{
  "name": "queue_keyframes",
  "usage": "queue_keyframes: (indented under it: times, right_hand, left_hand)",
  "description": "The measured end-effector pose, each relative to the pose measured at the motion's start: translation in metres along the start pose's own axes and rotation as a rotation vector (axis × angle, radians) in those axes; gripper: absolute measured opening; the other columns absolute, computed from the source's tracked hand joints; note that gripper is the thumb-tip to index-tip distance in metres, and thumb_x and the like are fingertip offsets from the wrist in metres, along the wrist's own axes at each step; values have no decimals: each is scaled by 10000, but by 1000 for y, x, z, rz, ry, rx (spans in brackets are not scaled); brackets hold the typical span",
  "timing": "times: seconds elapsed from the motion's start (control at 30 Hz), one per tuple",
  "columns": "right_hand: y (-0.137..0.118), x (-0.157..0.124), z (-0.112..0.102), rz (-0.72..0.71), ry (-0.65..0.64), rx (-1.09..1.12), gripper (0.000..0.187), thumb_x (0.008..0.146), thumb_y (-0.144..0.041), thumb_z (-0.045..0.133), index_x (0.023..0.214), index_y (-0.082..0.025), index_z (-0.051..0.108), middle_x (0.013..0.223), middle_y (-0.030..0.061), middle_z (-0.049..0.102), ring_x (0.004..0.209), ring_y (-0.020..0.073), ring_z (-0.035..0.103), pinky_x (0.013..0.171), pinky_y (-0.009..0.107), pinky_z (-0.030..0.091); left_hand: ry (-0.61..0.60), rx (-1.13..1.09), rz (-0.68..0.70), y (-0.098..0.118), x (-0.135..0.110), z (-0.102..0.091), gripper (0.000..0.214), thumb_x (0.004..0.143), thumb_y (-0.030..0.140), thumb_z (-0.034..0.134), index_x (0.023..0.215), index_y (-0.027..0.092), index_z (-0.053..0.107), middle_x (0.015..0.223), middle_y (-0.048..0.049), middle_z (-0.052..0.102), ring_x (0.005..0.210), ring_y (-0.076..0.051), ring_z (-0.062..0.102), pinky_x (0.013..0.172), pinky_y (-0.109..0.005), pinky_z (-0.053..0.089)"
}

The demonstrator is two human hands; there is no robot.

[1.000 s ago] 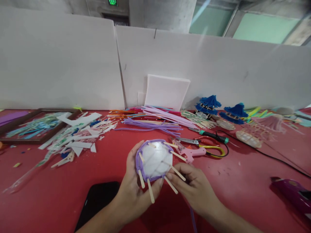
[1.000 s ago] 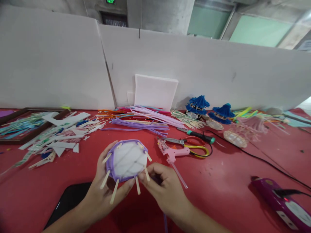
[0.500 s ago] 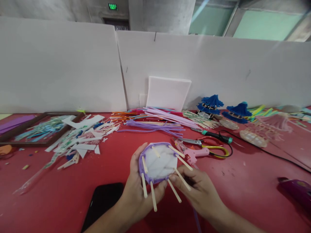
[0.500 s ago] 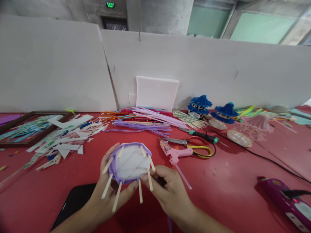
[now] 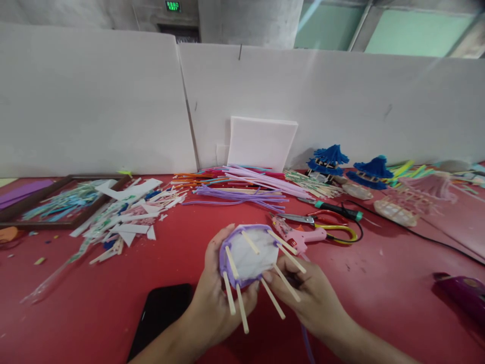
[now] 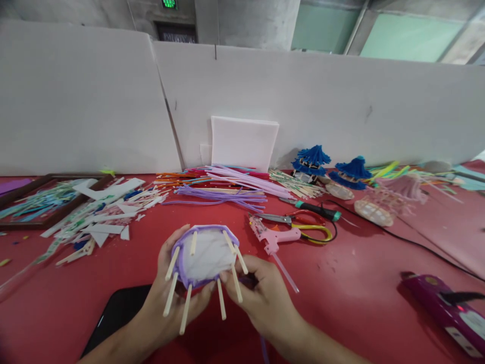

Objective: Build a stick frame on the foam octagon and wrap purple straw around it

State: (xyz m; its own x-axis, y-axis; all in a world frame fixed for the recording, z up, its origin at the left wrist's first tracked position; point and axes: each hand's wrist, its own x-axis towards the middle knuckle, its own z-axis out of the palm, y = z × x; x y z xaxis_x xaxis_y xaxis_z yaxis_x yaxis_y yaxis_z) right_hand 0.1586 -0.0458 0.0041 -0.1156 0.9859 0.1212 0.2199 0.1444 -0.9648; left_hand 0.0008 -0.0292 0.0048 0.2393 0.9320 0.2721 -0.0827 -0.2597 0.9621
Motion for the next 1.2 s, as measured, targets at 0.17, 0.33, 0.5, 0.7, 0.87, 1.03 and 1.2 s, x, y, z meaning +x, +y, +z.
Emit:
queue_keyframes:
  times: [0.17, 0.33, 0.5, 0.7, 0.87, 1.03, 1.2]
  right_hand:
    - [5, 0, 1, 35, 55, -45, 292, 813, -354, 551, 590, -169, 510, 502, -55, 395, 458, 75, 347, 419, 178, 293]
    - [9, 1, -3, -300, 128, -240, 78, 804, -212, 604, 773, -168, 661, 624, -6, 585, 537, 95, 511, 497, 174, 417]
    - [11, 0, -7, -584, 141, -397, 143, 804, -132, 616, 916, -168, 698, 660, 12, 633, 558, 93, 556, 521, 155, 462]
    - [14, -1, -9, -640, 115, -487, 147, 855, -135, 550, 914, -161, 681, 708, 31, 680, 604, 110, 616, 567, 178, 491]
    - [16, -3, -13, -636, 41, -643, 208, 894, -138, 461, 870, -175, 665, 746, 54, 697, 585, 138, 612, 540, 232, 470]
    - [14, -2, -12, -607, 39, -560, 181, 880, -121, 448, 871, -188, 616, 751, 47, 668, 666, 152, 611, 613, 247, 491]
    - [14, -4, -10, -571, 20, -497, 155, 864, -108, 485, 895, -190, 611, 768, 37, 667, 692, 146, 614, 645, 242, 492]
  left_hand:
    - [64, -77, -24, -4, 3, 3, 773, 680, 119, 681, 1310, 268, 258, 1214, -103, 569, 1022, -241, 625, 883, -339, 508]
    - [59, -160, -249, -5, 7, -1, 885, 684, 184, 719, 1375, 273, 173, 1254, -111, 546, 1028, -230, 614, 846, -317, 516]
    - [39, -293, -334, -2, 9, -5, 938, 638, 163, 770, 1377, 225, 197, 1236, -130, 587, 1060, -235, 604, 861, -283, 504]
    - [-34, -388, -428, 3, 9, -5, 999, 647, 108, 763, 1414, 265, 143, 1224, -117, 615, 1054, -231, 614, 829, -276, 508]
    - [-77, -435, -422, 1, 9, -6, 854, 626, 115, 783, 1333, 244, 322, 1241, -113, 604, 1073, -241, 598, 822, -277, 500]
    - [-116, -386, -477, -1, 8, -8, 782, 644, 161, 782, 1297, 223, 355, 1135, -114, 645, 951, -232, 635, 690, -267, 518]
    - [-110, -462, -387, -7, 7, -8, 896, 630, 139, 786, 1360, 269, 282, 1263, -114, 579, 1113, -257, 569, 880, -326, 474]
